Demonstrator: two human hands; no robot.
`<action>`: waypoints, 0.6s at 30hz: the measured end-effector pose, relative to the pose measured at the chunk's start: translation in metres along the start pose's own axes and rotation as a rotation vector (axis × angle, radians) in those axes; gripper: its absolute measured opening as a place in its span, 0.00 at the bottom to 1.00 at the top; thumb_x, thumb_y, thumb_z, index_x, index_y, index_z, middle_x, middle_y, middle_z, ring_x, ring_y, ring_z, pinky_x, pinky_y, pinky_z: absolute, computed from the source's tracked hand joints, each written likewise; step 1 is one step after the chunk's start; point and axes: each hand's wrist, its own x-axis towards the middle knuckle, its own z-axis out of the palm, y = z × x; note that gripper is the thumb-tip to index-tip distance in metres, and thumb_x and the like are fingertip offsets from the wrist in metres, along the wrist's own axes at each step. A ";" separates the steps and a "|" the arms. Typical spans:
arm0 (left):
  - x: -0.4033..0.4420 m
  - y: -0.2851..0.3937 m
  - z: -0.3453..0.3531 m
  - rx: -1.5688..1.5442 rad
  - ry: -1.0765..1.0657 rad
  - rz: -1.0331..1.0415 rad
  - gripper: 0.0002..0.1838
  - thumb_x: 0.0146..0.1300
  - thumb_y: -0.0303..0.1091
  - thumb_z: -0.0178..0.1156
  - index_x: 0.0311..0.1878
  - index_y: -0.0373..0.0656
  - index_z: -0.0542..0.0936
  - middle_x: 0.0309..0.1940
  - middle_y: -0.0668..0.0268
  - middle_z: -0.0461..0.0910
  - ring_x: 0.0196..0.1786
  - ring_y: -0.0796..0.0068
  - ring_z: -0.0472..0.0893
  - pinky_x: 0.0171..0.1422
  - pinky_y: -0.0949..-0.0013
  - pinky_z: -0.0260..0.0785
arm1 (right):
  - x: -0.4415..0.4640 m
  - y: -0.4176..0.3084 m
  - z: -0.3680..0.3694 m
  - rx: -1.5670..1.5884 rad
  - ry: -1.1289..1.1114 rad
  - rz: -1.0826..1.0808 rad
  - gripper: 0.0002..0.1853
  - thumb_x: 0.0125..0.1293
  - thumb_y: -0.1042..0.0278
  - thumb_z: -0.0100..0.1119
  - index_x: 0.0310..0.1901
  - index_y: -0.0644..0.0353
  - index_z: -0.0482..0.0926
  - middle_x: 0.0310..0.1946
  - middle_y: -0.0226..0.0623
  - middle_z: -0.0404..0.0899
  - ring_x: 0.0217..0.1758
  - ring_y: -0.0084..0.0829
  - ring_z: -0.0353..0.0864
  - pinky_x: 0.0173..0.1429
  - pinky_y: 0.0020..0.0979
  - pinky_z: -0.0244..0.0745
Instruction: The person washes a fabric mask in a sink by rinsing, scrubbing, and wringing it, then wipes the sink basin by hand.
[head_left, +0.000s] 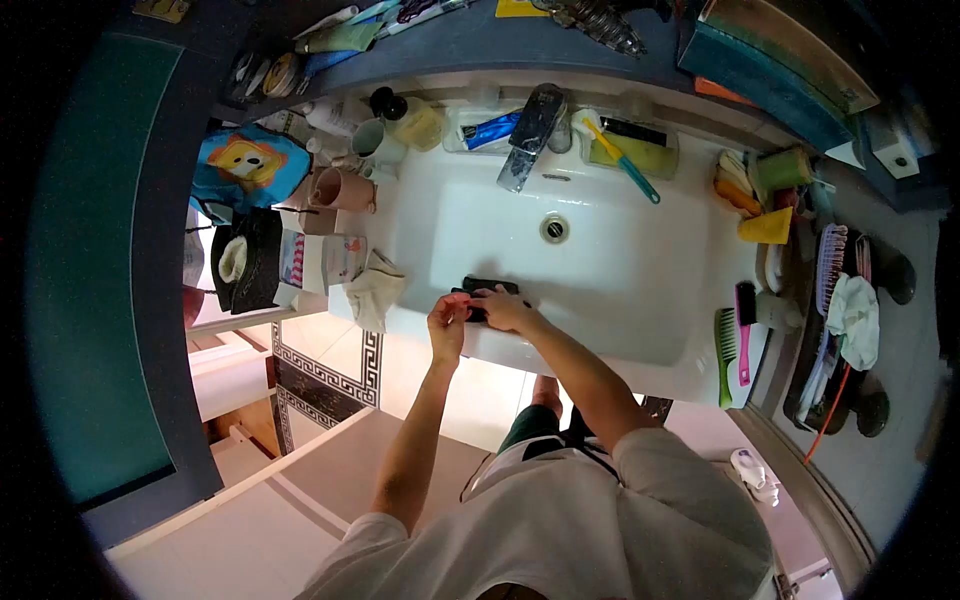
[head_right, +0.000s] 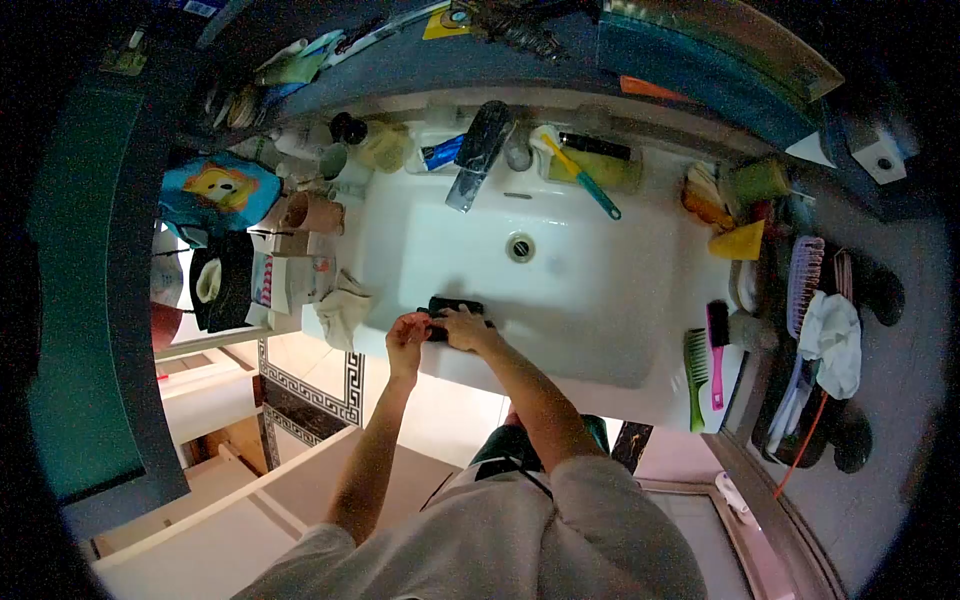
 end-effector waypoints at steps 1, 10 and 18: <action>-0.004 0.005 0.001 0.014 -0.027 0.016 0.04 0.66 0.27 0.55 0.42 0.42 0.76 0.41 0.69 0.78 0.45 0.78 0.76 0.49 0.73 0.70 | 0.003 0.003 0.005 -0.023 -0.069 0.026 0.29 0.58 0.70 0.51 0.62 0.32 0.67 0.64 0.31 0.63 0.65 0.50 0.61 0.61 0.52 0.66; -0.001 0.018 0.010 0.082 -0.092 0.040 0.06 0.65 0.22 0.52 0.41 0.43 0.77 0.39 0.70 0.78 0.44 0.80 0.76 0.49 0.72 0.71 | -0.067 0.106 -0.043 -0.530 0.219 0.227 0.16 0.62 0.67 0.51 0.52 0.39 0.73 0.60 0.42 0.62 0.66 0.56 0.59 0.58 0.58 0.65; -0.016 0.006 0.013 0.043 -0.074 -0.003 0.05 0.65 0.23 0.53 0.40 0.42 0.77 0.37 0.70 0.78 0.42 0.81 0.77 0.46 0.73 0.72 | -0.174 0.095 -0.124 -0.207 0.380 -0.028 0.18 0.49 0.82 0.60 0.40 0.46 0.76 0.56 0.36 0.68 0.64 0.43 0.63 0.60 0.47 0.65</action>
